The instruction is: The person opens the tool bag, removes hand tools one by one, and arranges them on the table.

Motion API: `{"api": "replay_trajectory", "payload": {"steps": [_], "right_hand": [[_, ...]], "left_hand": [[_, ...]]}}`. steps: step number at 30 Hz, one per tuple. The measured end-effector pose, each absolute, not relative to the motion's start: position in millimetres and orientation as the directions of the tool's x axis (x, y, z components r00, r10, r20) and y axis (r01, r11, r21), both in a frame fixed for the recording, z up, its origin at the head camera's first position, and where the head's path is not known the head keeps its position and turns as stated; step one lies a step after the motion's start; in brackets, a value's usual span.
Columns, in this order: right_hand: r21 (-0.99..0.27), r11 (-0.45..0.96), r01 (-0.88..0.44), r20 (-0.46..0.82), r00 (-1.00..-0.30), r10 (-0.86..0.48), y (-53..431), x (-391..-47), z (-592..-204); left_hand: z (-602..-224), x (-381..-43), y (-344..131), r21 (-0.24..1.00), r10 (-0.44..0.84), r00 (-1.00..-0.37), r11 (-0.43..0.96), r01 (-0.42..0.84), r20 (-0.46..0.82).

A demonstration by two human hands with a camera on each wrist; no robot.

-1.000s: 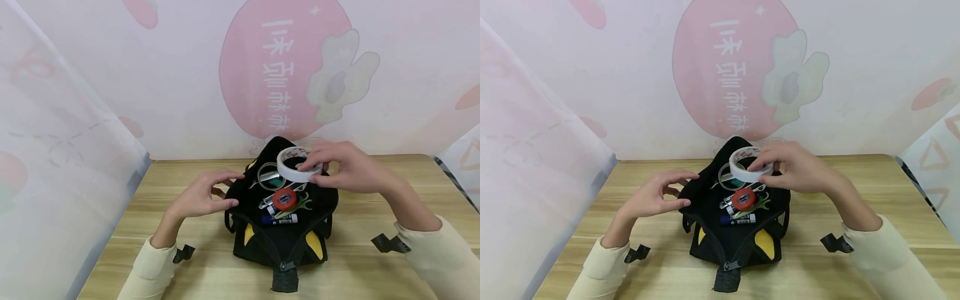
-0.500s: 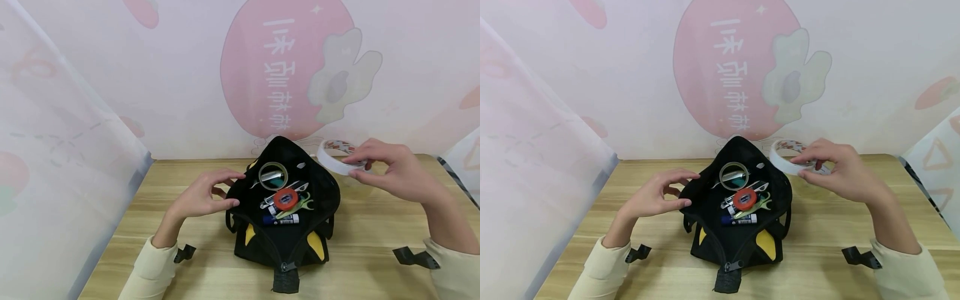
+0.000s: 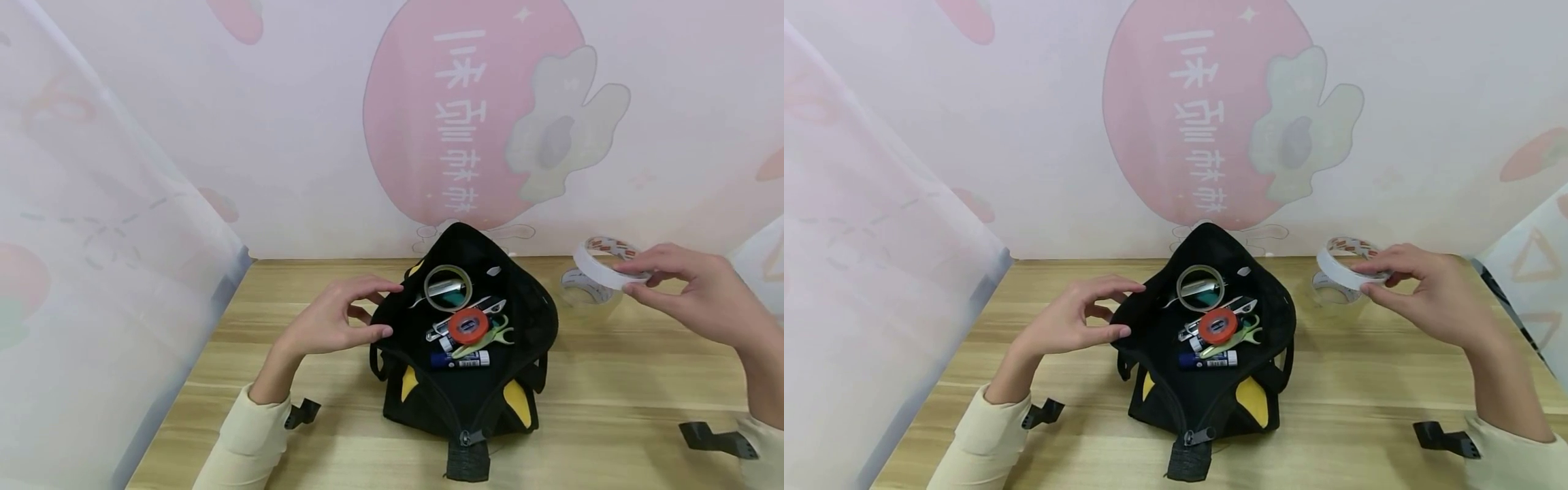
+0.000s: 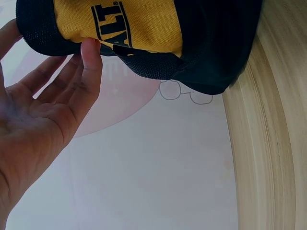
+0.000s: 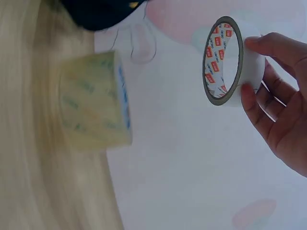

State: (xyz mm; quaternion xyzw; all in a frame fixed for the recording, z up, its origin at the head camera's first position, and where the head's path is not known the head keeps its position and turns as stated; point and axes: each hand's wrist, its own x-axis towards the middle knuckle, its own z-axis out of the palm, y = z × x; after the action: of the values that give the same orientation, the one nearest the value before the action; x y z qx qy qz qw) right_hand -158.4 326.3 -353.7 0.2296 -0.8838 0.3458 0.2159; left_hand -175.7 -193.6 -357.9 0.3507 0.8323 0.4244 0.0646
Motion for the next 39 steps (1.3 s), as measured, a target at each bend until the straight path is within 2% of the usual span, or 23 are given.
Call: {"api": "replay_trajectory", "payload": {"steps": [18, 29, 39], "right_hand": [[-0.469, 0.765, -0.441, 0.488, -0.852, -0.192, 388, -162, -400], [-0.57, 0.761, -0.311, 0.352, -0.929, -0.116, 408, -167, -418], [-0.566, 0.775, -0.281, 0.291, -0.948, -0.131, 420, -174, -430]], "left_hand": [[-358, -175, -193, 0.761, 0.64, -0.745, 0.385, 0.523, 0.188], [-359, -176, -191, 0.757, 0.635, -0.751, 0.397, 0.519, 0.181], [-358, -176, -190, 0.758, 0.637, -0.748, 0.391, 0.522, 0.187]]}}
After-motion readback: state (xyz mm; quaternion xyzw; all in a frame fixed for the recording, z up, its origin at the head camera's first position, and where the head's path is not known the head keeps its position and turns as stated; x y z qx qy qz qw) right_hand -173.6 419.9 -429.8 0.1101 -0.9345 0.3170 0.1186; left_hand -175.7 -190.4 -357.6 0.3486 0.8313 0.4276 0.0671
